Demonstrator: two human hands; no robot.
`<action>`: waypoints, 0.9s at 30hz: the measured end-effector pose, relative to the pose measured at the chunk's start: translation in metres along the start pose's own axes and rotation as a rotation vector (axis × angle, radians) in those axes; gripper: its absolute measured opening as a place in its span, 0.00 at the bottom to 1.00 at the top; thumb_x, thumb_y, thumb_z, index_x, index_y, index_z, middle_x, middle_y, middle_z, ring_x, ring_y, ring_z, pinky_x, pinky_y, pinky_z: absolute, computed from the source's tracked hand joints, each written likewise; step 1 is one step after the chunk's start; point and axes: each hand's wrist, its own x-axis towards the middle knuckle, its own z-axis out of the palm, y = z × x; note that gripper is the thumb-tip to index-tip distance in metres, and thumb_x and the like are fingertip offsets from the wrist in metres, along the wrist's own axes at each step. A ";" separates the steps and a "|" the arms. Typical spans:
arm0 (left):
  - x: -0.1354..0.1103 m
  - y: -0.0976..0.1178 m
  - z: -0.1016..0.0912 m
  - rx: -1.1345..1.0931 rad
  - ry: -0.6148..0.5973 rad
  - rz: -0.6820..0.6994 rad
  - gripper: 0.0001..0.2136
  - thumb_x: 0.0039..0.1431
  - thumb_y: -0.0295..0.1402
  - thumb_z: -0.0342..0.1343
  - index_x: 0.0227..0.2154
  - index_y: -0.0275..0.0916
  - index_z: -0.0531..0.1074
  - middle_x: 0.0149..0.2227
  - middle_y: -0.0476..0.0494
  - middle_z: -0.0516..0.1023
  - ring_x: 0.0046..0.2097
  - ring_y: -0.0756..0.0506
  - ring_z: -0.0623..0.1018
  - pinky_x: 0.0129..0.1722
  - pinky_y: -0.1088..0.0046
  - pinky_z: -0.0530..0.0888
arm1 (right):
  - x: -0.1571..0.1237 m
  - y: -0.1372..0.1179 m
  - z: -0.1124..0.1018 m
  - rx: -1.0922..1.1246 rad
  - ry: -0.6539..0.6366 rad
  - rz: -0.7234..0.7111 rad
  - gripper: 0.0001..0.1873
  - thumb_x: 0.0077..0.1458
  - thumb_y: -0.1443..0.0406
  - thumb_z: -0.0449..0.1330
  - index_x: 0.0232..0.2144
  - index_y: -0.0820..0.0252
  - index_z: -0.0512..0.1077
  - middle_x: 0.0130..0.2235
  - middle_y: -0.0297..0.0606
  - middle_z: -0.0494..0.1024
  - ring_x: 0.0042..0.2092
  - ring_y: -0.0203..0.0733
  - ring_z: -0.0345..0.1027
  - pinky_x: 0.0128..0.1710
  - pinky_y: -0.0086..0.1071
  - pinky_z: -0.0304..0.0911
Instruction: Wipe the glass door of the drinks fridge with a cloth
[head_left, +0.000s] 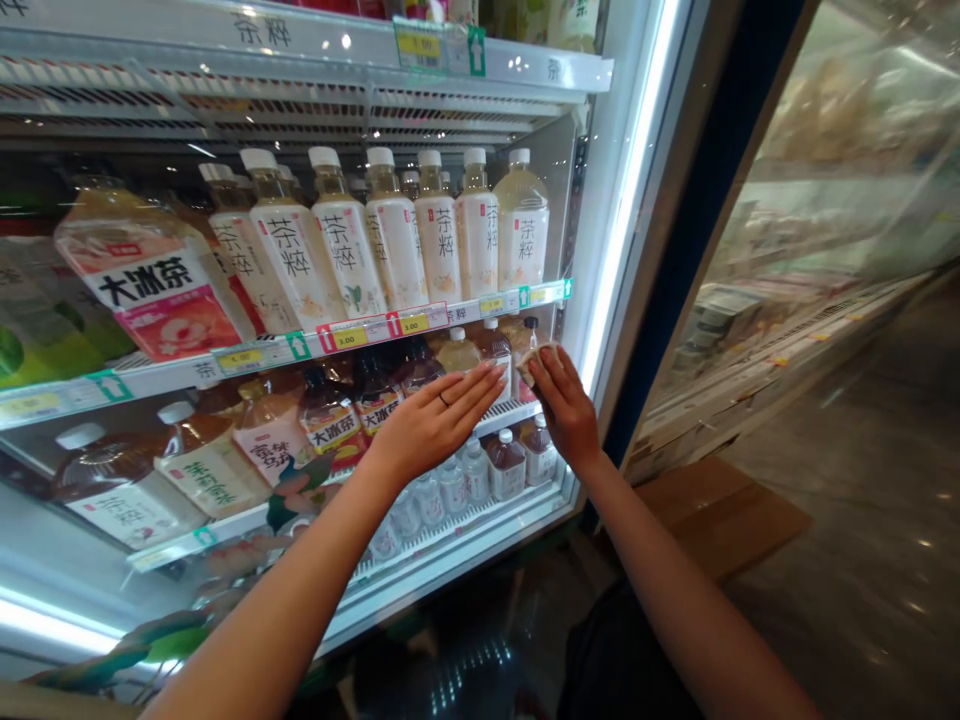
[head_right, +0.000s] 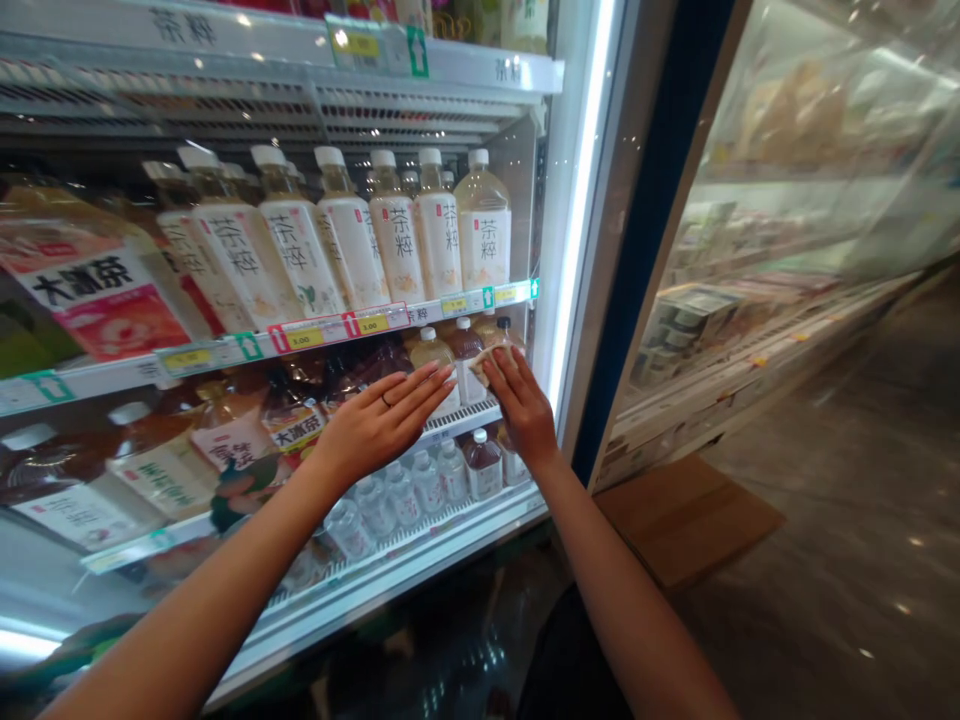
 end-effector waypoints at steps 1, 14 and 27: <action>-0.001 0.000 0.000 -0.002 -0.004 -0.004 0.28 0.76 0.25 0.51 0.75 0.31 0.61 0.75 0.39 0.65 0.78 0.46 0.61 0.79 0.66 0.60 | -0.001 0.006 -0.001 -0.018 0.038 0.039 0.38 0.75 0.69 0.55 0.79 0.35 0.51 0.78 0.31 0.62 0.79 0.46 0.51 0.77 0.50 0.60; 0.001 0.000 0.000 -0.003 0.022 0.017 0.25 0.76 0.25 0.51 0.72 0.26 0.65 0.74 0.35 0.69 0.77 0.44 0.65 0.78 0.66 0.62 | 0.002 -0.020 0.008 0.026 -0.022 -0.050 0.38 0.75 0.69 0.56 0.79 0.37 0.51 0.76 0.33 0.66 0.79 0.48 0.52 0.76 0.50 0.62; 0.001 0.000 -0.003 0.017 -0.011 0.011 0.25 0.77 0.24 0.48 0.73 0.30 0.65 0.75 0.38 0.66 0.77 0.45 0.63 0.77 0.67 0.64 | -0.002 -0.010 0.011 -0.065 -0.010 0.091 0.35 0.77 0.67 0.53 0.79 0.38 0.52 0.79 0.30 0.59 0.80 0.50 0.48 0.78 0.53 0.58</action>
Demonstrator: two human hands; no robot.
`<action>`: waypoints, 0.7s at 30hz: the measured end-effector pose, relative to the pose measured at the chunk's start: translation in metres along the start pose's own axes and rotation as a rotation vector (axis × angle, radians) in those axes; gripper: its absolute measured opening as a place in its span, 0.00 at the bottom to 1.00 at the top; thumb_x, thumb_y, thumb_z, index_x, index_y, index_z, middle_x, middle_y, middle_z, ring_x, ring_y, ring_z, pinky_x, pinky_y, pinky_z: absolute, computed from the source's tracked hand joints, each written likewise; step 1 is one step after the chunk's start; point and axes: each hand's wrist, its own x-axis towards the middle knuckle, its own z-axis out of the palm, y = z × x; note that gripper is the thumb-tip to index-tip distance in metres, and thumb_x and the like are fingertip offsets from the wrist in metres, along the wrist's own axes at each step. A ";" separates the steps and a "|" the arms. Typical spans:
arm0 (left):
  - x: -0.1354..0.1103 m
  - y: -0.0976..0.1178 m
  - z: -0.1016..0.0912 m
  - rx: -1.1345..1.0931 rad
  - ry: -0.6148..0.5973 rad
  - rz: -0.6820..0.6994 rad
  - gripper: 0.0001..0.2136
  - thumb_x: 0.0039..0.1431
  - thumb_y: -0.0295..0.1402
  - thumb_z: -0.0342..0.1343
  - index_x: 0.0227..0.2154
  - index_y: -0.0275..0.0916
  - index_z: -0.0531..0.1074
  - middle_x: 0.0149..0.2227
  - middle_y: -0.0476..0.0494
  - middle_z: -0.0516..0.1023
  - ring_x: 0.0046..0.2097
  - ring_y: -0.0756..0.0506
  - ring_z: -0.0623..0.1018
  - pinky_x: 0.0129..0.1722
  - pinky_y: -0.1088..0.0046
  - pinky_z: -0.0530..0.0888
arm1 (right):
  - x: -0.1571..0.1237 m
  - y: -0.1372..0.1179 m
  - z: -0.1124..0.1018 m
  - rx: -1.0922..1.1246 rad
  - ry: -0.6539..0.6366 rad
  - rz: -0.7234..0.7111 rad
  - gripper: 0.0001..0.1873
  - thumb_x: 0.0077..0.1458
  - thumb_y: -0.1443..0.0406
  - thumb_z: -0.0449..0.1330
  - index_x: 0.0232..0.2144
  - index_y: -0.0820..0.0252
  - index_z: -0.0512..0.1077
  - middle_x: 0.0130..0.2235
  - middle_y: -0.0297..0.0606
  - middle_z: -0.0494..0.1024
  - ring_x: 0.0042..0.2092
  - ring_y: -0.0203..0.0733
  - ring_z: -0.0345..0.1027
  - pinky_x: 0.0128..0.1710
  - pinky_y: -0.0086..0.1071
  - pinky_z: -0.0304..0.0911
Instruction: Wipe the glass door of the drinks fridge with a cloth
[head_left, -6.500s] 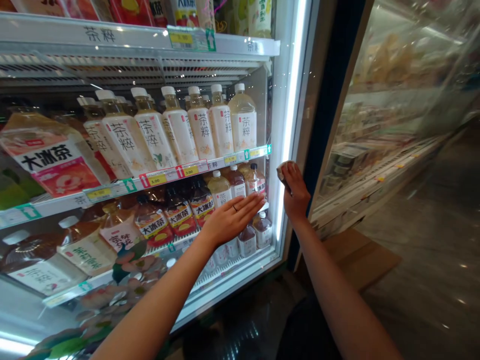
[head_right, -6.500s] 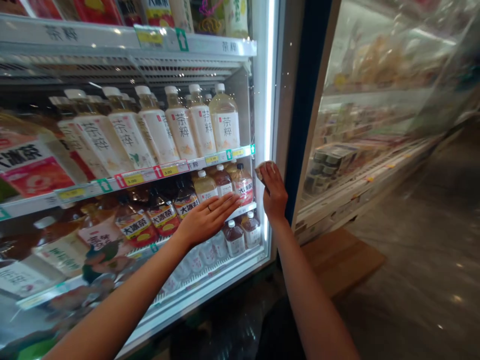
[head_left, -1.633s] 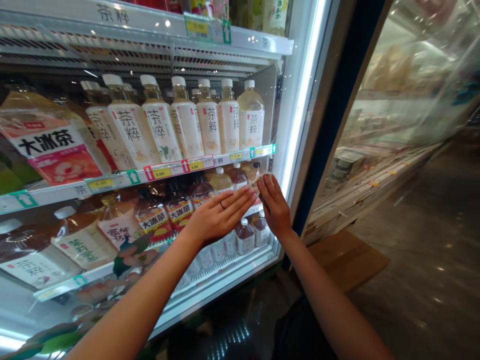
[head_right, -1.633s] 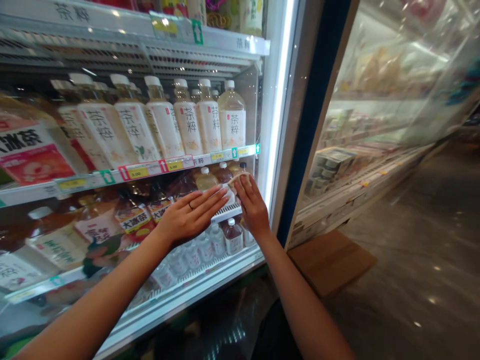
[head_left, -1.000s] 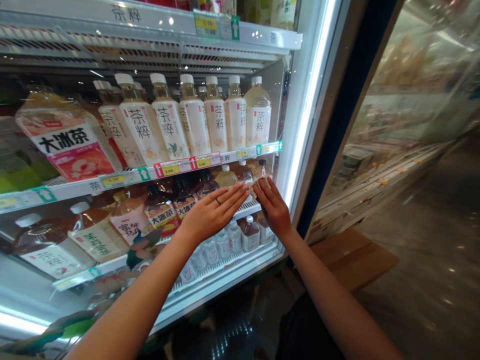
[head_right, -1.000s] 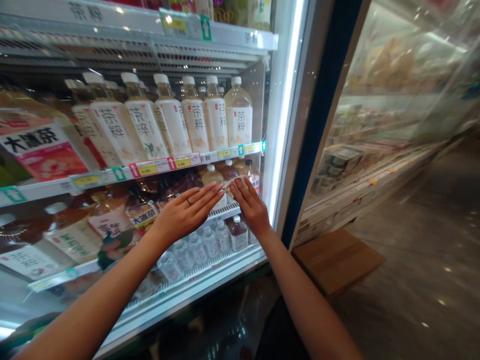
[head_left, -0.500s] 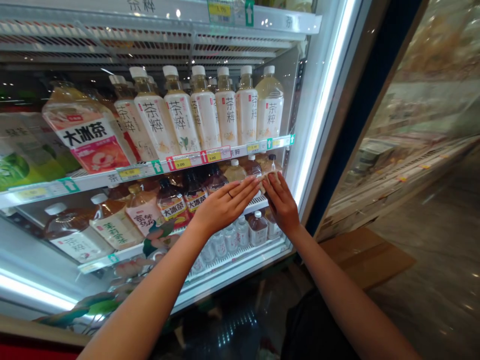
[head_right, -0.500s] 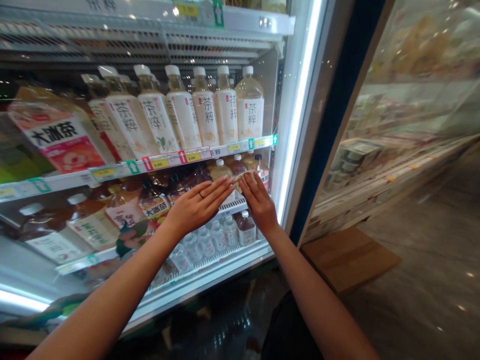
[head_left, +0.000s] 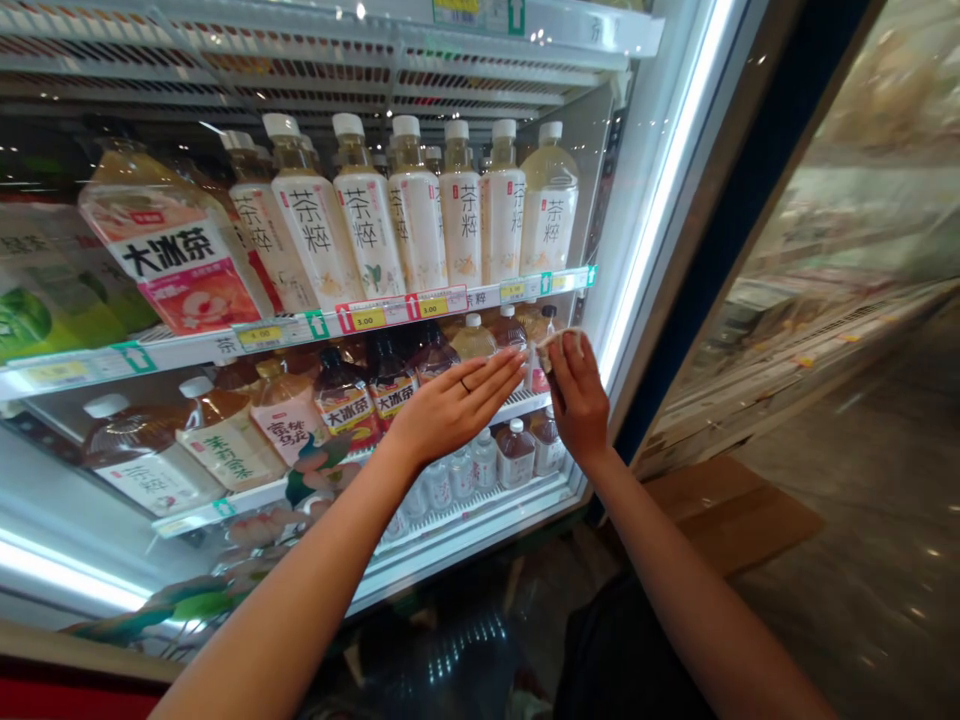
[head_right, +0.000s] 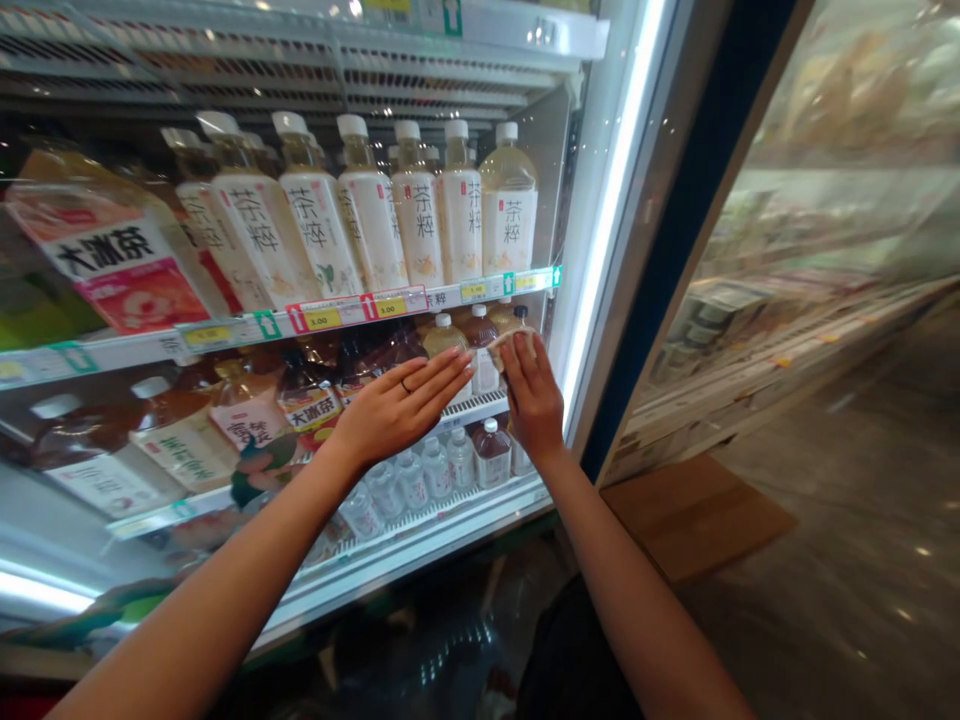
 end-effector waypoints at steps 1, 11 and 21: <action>0.000 0.000 0.000 0.000 0.007 0.002 0.24 0.77 0.24 0.48 0.73 0.29 0.65 0.75 0.37 0.66 0.77 0.45 0.63 0.77 0.67 0.63 | 0.001 -0.006 0.000 0.017 -0.012 -0.049 0.36 0.76 0.68 0.54 0.79 0.37 0.52 0.78 0.30 0.62 0.80 0.48 0.48 0.77 0.51 0.59; -0.001 0.001 -0.001 -0.011 0.009 0.006 0.25 0.76 0.24 0.50 0.73 0.27 0.64 0.74 0.36 0.67 0.77 0.45 0.64 0.77 0.67 0.64 | 0.005 0.015 -0.005 0.048 0.087 0.007 0.35 0.77 0.67 0.53 0.78 0.35 0.53 0.79 0.29 0.60 0.80 0.49 0.50 0.79 0.55 0.55; -0.003 0.001 0.003 -0.048 0.010 -0.011 0.28 0.74 0.23 0.51 0.75 0.30 0.62 0.76 0.36 0.65 0.78 0.45 0.62 0.78 0.66 0.62 | 0.006 -0.022 0.004 0.100 -0.021 -0.054 0.39 0.76 0.69 0.52 0.79 0.32 0.47 0.79 0.25 0.57 0.80 0.49 0.47 0.79 0.53 0.57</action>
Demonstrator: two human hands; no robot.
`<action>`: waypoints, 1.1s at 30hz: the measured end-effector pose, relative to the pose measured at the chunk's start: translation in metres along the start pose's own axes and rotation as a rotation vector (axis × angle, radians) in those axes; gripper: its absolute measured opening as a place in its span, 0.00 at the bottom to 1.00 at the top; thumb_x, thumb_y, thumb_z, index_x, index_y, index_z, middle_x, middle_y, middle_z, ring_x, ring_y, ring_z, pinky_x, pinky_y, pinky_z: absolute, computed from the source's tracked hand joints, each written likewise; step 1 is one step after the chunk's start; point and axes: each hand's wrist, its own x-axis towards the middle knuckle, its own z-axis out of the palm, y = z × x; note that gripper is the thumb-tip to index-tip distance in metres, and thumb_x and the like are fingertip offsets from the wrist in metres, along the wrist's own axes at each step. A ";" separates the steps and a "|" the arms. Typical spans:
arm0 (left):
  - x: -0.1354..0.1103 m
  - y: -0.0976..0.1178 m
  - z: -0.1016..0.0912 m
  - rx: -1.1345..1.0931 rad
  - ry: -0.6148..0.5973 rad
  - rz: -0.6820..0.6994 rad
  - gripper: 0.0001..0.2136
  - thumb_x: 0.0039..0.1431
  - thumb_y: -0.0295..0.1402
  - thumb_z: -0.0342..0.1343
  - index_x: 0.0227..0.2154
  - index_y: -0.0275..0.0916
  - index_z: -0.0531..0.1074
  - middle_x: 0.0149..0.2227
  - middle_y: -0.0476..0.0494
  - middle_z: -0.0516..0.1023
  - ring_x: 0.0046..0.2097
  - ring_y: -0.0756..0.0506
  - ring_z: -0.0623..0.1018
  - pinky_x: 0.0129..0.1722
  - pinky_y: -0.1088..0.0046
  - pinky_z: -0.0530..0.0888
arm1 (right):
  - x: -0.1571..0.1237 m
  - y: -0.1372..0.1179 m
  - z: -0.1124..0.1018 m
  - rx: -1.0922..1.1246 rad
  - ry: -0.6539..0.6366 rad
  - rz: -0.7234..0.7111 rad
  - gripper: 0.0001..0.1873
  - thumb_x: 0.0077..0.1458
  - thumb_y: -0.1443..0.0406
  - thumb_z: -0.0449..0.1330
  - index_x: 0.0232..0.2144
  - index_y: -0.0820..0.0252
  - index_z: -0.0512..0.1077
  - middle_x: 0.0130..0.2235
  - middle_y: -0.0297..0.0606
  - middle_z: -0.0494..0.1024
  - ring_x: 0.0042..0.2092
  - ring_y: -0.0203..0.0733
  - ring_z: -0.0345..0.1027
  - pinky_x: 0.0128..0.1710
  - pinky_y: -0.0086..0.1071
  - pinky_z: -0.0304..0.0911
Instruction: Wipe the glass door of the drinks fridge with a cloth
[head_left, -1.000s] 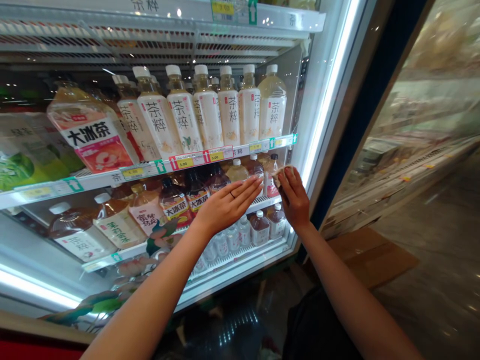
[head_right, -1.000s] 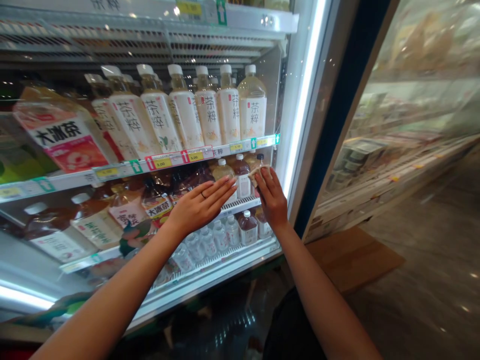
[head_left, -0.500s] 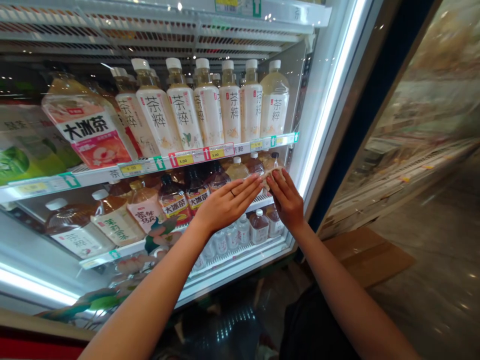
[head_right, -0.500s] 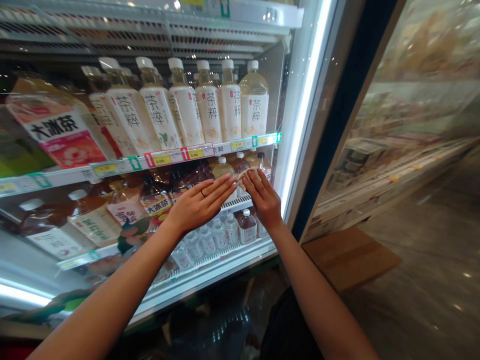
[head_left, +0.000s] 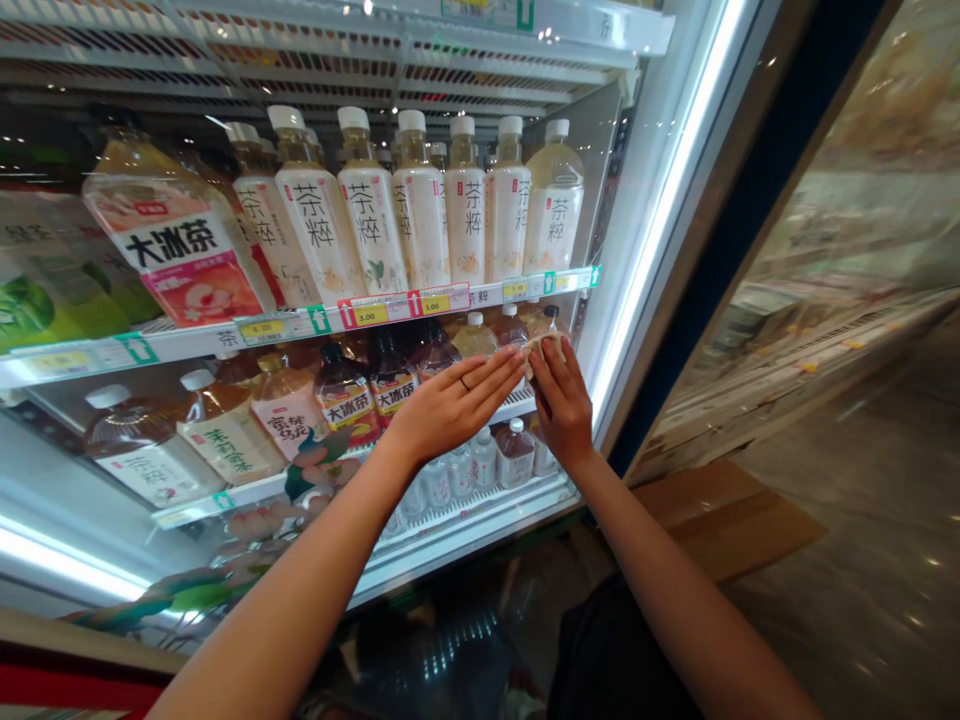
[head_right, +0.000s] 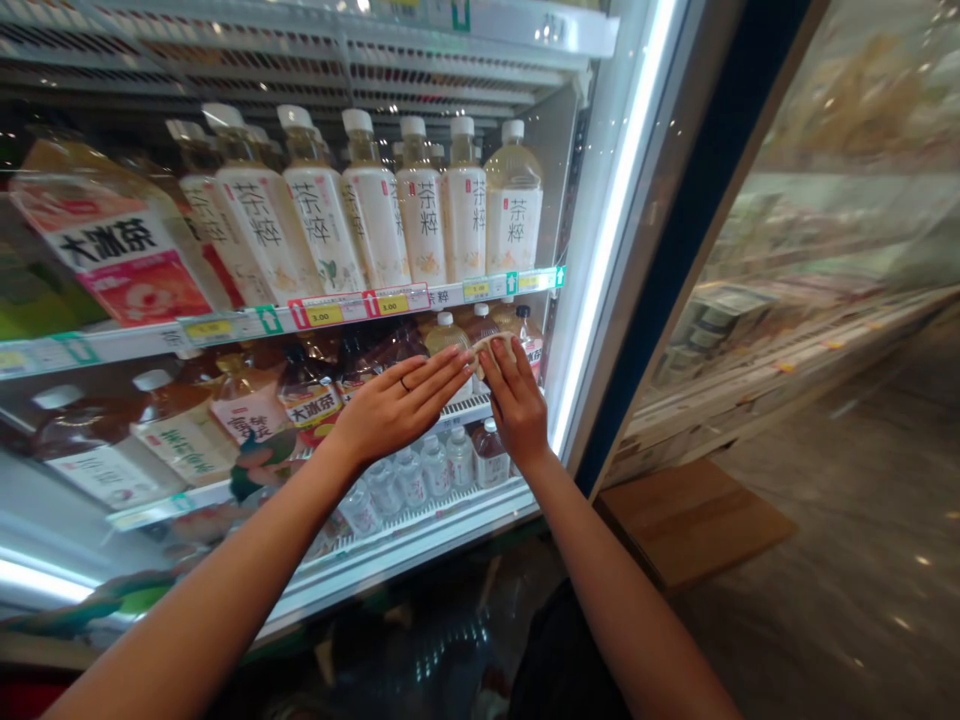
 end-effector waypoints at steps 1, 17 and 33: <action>0.000 0.000 0.000 0.013 0.002 -0.004 0.27 0.75 0.24 0.50 0.74 0.29 0.62 0.76 0.36 0.65 0.78 0.45 0.62 0.78 0.67 0.62 | 0.001 0.001 -0.001 0.004 0.013 -0.014 0.39 0.76 0.70 0.52 0.79 0.32 0.48 0.79 0.25 0.58 0.80 0.48 0.48 0.79 0.52 0.57; 0.000 0.000 0.000 -0.041 -0.005 -0.041 0.31 0.75 0.24 0.50 0.78 0.30 0.54 0.76 0.37 0.64 0.78 0.46 0.61 0.79 0.67 0.60 | 0.004 -0.018 0.004 -0.032 0.024 0.006 0.41 0.76 0.71 0.50 0.80 0.33 0.42 0.80 0.25 0.54 0.81 0.47 0.46 0.79 0.53 0.56; 0.001 0.002 -0.002 0.030 0.052 -0.053 0.25 0.78 0.26 0.49 0.74 0.28 0.62 0.75 0.38 0.65 0.78 0.46 0.61 0.80 0.67 0.56 | 0.003 -0.007 0.001 -0.012 0.024 -0.004 0.40 0.76 0.70 0.50 0.80 0.35 0.46 0.80 0.26 0.56 0.81 0.48 0.46 0.79 0.54 0.56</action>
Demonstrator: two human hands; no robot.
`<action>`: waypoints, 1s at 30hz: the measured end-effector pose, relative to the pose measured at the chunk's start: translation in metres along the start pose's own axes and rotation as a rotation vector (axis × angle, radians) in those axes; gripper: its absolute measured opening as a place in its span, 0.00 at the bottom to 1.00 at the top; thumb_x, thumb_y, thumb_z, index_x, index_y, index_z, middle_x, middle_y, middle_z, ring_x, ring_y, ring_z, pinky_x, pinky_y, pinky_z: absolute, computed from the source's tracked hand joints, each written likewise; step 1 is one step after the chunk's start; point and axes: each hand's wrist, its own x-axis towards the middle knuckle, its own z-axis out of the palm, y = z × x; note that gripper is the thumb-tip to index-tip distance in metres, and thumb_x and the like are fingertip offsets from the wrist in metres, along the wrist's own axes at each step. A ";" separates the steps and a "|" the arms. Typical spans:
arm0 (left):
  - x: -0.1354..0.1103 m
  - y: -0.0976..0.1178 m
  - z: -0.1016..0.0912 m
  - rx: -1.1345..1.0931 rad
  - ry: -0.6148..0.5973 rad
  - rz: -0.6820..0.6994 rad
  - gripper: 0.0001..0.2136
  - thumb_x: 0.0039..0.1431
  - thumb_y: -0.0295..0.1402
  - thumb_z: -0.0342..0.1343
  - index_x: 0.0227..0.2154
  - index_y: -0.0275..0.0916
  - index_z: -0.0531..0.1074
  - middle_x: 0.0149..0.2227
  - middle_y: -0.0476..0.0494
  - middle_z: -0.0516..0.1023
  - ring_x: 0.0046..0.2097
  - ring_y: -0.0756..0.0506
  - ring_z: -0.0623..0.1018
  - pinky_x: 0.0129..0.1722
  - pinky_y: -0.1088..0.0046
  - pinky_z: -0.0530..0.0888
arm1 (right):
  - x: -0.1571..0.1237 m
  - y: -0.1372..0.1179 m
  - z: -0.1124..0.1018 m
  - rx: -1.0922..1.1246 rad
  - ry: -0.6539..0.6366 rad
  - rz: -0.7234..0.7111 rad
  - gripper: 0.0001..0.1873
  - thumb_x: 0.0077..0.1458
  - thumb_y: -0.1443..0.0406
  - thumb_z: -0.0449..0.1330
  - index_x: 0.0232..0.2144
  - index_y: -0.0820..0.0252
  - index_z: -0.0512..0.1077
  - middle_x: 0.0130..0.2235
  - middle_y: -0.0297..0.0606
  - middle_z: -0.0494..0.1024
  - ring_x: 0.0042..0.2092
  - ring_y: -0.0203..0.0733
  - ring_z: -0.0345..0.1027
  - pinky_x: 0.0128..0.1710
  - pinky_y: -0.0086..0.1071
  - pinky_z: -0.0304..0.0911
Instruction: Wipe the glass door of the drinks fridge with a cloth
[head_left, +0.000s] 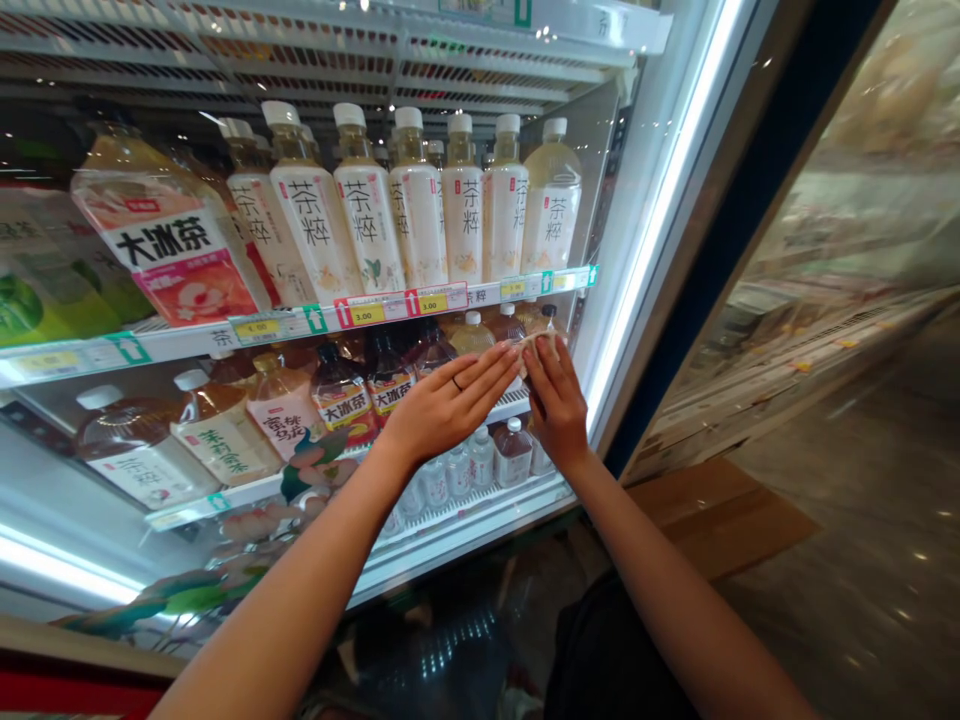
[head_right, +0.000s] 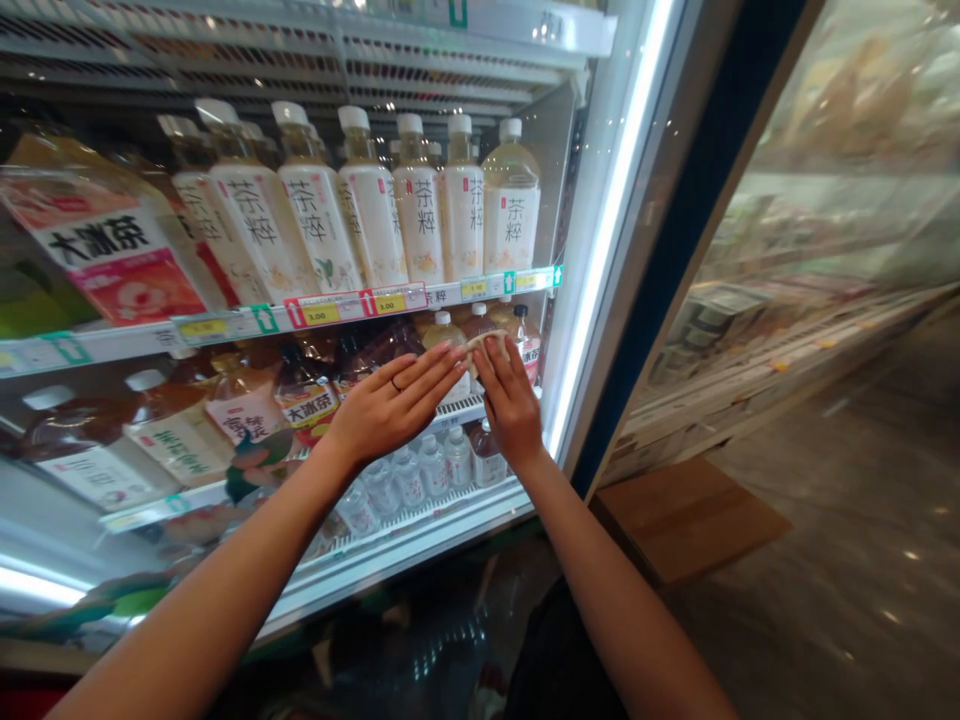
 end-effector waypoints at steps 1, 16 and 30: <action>-0.001 0.000 0.000 -0.011 0.003 -0.010 0.26 0.77 0.27 0.50 0.75 0.29 0.62 0.75 0.39 0.65 0.78 0.46 0.60 0.80 0.67 0.55 | 0.000 -0.002 0.001 0.004 -0.016 -0.021 0.40 0.75 0.70 0.51 0.80 0.35 0.46 0.80 0.27 0.57 0.80 0.48 0.47 0.79 0.54 0.57; -0.042 -0.013 -0.029 0.007 -0.058 0.012 0.24 0.77 0.25 0.51 0.72 0.32 0.66 0.74 0.42 0.66 0.78 0.47 0.58 0.81 0.66 0.49 | 0.009 -0.011 0.004 -0.024 0.047 -0.004 0.41 0.74 0.72 0.51 0.80 0.35 0.46 0.80 0.27 0.57 0.80 0.50 0.49 0.78 0.54 0.59; -0.043 -0.011 -0.024 0.042 -0.016 0.044 0.23 0.75 0.24 0.54 0.70 0.29 0.69 0.75 0.41 0.64 0.80 0.45 0.49 0.82 0.65 0.45 | 0.008 -0.026 0.007 0.008 -0.007 -0.106 0.41 0.74 0.73 0.52 0.80 0.39 0.47 0.77 0.33 0.64 0.79 0.51 0.52 0.75 0.53 0.64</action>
